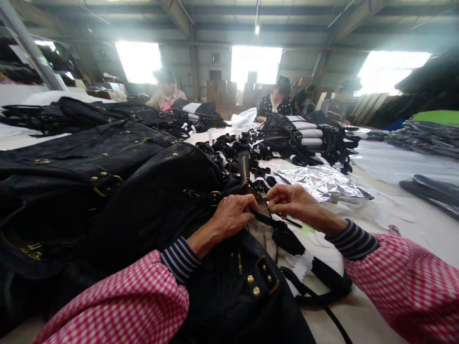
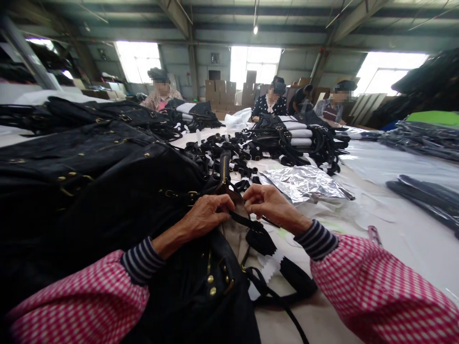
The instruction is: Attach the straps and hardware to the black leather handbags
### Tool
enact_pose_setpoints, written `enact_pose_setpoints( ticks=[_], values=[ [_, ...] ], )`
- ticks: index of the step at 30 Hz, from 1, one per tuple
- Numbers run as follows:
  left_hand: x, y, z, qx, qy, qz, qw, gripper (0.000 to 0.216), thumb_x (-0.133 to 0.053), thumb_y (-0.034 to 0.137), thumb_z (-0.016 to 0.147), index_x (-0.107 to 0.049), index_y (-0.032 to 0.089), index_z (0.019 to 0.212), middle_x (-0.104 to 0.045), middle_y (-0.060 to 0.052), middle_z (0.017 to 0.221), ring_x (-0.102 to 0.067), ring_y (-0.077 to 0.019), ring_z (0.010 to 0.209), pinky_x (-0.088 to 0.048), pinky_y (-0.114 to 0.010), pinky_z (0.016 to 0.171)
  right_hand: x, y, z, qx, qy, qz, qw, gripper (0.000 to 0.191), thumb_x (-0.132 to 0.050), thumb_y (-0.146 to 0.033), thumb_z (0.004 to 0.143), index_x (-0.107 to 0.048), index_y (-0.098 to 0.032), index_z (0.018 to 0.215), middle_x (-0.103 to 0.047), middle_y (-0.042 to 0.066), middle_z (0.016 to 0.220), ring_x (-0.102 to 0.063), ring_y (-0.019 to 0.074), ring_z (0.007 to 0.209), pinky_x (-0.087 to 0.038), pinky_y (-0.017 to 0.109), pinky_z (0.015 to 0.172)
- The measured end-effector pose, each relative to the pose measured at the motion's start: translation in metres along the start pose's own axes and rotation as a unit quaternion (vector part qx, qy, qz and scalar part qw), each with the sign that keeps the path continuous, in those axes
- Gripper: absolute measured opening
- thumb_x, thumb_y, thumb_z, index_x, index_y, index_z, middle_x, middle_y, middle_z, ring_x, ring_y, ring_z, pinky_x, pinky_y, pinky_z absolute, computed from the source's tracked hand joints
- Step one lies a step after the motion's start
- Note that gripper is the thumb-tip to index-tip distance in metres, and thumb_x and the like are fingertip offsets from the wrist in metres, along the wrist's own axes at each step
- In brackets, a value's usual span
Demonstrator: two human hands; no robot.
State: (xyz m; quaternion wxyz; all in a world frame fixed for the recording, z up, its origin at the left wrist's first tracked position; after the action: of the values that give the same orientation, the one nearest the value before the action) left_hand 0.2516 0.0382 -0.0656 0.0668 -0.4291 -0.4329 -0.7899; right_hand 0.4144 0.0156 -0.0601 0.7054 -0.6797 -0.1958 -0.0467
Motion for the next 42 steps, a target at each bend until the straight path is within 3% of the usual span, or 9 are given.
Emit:
enact_pose_setpoints(
  ticks=[5,9,12,15,20,24,29,38,42],
  values=[
    [0.004,-0.009,0.004,0.037,0.011,-0.183,0.982,0.014,-0.058,0.02,0.082,-0.069,0.017,0.091,-0.065,0.001,0.069,-0.058,-0.0136,0.065,-0.043,-0.025,0.064,-0.012,0.0,-0.003,0.002,0.005,-0.013,1.0,0.018,-0.071,-0.029,0.076,-0.07,-0.015,0.088,-0.066,0.001,0.067,-0.062,0.015,0.061,-0.044,0.023,0.049],
    [0.006,-0.015,0.005,0.05,0.04,-0.258,0.964,0.014,-0.058,0.017,0.08,-0.066,0.015,0.091,-0.063,0.001,0.069,-0.057,-0.0114,0.062,-0.044,-0.022,0.061,-0.012,-0.001,-0.001,0.023,0.05,-0.019,0.998,0.019,-0.073,-0.032,0.077,-0.07,-0.014,0.083,-0.063,-0.001,0.063,-0.051,0.0102,0.053,-0.034,0.023,0.047],
    [0.005,-0.015,0.003,0.067,0.039,-0.315,0.946,0.015,-0.057,0.018,0.082,-0.057,0.017,0.096,-0.061,0.001,0.071,-0.061,-0.0128,0.064,-0.045,-0.02,0.053,-0.013,-0.001,0.005,0.034,0.068,0.018,0.997,0.023,-0.073,-0.037,0.08,-0.067,-0.015,0.082,-0.061,-0.002,0.064,-0.043,0.007,0.049,-0.029,0.022,0.045],
    [0.004,-0.011,0.002,0.079,0.033,-0.385,0.919,0.019,-0.056,0.021,0.085,-0.045,0.021,0.101,-0.059,0.003,0.073,-0.067,-0.0164,0.069,-0.049,-0.019,0.048,-0.024,-0.001,0.012,0.045,0.04,0.072,0.996,0.027,-0.072,-0.041,0.083,-0.063,-0.016,0.086,-0.067,0.002,0.073,-0.052,0.009,0.053,-0.034,0.02,0.045],
    [0.005,-0.011,0.002,0.08,0.036,-0.382,0.92,0.024,-0.062,0.021,0.083,-0.046,0.02,0.101,-0.057,0.006,0.069,-0.059,-0.0099,0.055,-0.05,-0.02,0.05,-0.045,-0.003,0.015,0.047,0.008,0.089,0.995,0.029,-0.074,-0.042,0.081,-0.067,-0.014,0.088,-0.066,0.001,0.071,-0.051,0.0087,0.054,-0.035,0.02,0.047],
    [0.006,-0.014,0.002,0.08,0.036,-0.389,0.917,0.028,-0.075,0.02,0.072,-0.053,0.015,0.088,-0.059,0.004,0.073,-0.059,-0.0088,0.061,-0.049,-0.02,0.056,-0.044,0.004,0.011,0.03,0.024,0.1,0.994,0.028,-0.076,-0.041,0.079,-0.068,-0.014,0.085,-0.064,0.001,0.069,-0.05,0.0092,0.056,-0.032,0.021,0.048],
    [0.005,-0.013,0.001,0.069,0.033,-0.411,0.908,0.026,-0.075,0.013,0.068,-0.055,0.014,0.084,-0.065,0.0,0.078,-0.063,-0.0107,0.07,-0.051,-0.023,0.068,-0.036,0.013,0.008,0.026,0.031,0.138,0.99,0.027,-0.075,-0.04,0.081,-0.067,-0.015,0.085,-0.063,-0.001,0.062,-0.041,0.0061,0.046,-0.022,0.021,0.043],
    [0.006,-0.016,0.0,0.083,0.052,-0.387,0.917,0.028,-0.076,0.015,0.065,-0.055,0.015,0.083,-0.066,0.0,0.077,-0.062,-0.011,0.067,-0.049,-0.023,0.063,-0.039,0.008,0.004,0.034,0.011,0.119,0.992,0.025,-0.074,-0.039,0.082,-0.07,-0.014,0.089,-0.071,0.004,0.08,-0.054,0.0093,0.059,-0.031,0.021,0.047],
    [0.006,-0.018,0.0,0.084,0.066,-0.394,0.913,0.028,-0.076,0.016,0.065,-0.054,0.015,0.082,-0.066,0.0,0.078,-0.062,-0.0113,0.067,-0.05,-0.023,0.063,-0.038,0.004,0.001,0.031,0.026,0.111,0.993,0.024,-0.074,-0.038,0.081,-0.07,-0.015,0.087,-0.07,0.003,0.077,-0.053,0.0096,0.058,-0.031,0.022,0.049]
  ],
)
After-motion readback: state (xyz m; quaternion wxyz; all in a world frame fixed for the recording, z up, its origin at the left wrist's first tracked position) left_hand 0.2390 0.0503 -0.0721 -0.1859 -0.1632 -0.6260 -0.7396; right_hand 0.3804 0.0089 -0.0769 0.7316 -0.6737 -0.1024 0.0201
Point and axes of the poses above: each hand's wrist, its own z-axis towards the middle knuckle, its own x-axis out of the back of the hand, y = z × x, the point moved 7 cm from there along z, towards the middle knuckle
